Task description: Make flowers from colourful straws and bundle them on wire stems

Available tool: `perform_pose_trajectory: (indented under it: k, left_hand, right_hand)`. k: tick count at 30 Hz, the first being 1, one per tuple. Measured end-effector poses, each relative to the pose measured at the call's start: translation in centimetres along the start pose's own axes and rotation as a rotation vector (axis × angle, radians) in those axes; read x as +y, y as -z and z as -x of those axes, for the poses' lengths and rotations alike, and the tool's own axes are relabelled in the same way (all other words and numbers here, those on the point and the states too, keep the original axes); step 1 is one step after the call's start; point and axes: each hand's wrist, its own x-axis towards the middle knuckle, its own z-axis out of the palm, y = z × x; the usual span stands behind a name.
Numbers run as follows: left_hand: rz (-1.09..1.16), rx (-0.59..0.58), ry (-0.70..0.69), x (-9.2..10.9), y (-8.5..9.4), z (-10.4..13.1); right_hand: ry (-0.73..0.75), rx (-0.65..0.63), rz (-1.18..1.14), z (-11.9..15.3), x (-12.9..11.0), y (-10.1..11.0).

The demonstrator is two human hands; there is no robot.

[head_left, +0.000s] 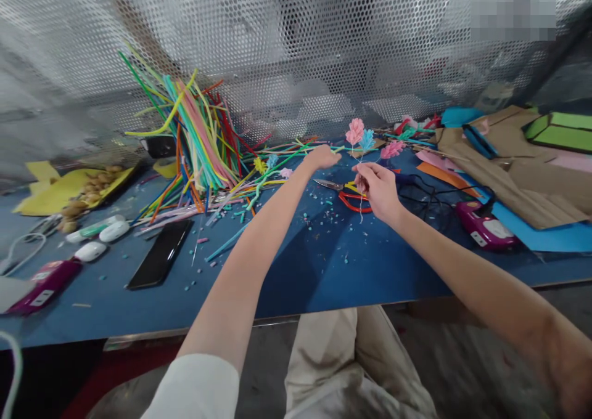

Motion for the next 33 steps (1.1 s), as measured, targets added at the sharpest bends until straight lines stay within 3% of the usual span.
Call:
perform_pose_trajectory:
  k: [3, 8, 11, 15, 17, 20, 26, 33]
  left_hand:
    - [0.076, 0.082, -0.063, -0.3, 1.0, 0.6]
    - [0.422, 0.477, -0.357, -0.5, 2.4, 1.6]
    - [0.491, 0.605, -0.500, -0.8, 4.7, 1.7]
    - [0.463, 0.731, -0.520, -1.5, 8.2, 1.8]
    - [0.387, 0.746, -0.488, -2.0, 8.9, 2.6]
    - [0.315, 0.684, -0.444, -2.5, 7.9, 5.0]
    - [0.316, 0.456, -0.388, -3.4, 3.5, 11.0]
    - [0.579, 0.286, -0.104, -4.4, -0.7, 15.6]
  right_hand:
    - [-0.006, -0.009, 0.027, 0.1, 0.0, -0.1]
    - [-0.019, -0.021, 0.005, 0.3, 0.0, -0.2]
    - [-0.025, -0.020, -0.001, 0.3, 0.0, -0.1]
    - [-0.024, -0.027, -0.002, 0.4, -0.1, -0.1]
    - [-0.025, -0.037, -0.006, 0.4, -0.1, -0.1]
    - [-0.027, -0.048, 0.006, 0.5, -0.1, -0.1]
    - [-0.053, -0.054, 0.007, 0.9, 0.0, -0.6]
    - [-0.170, -0.025, -0.163, 1.7, -0.5, -1.3]
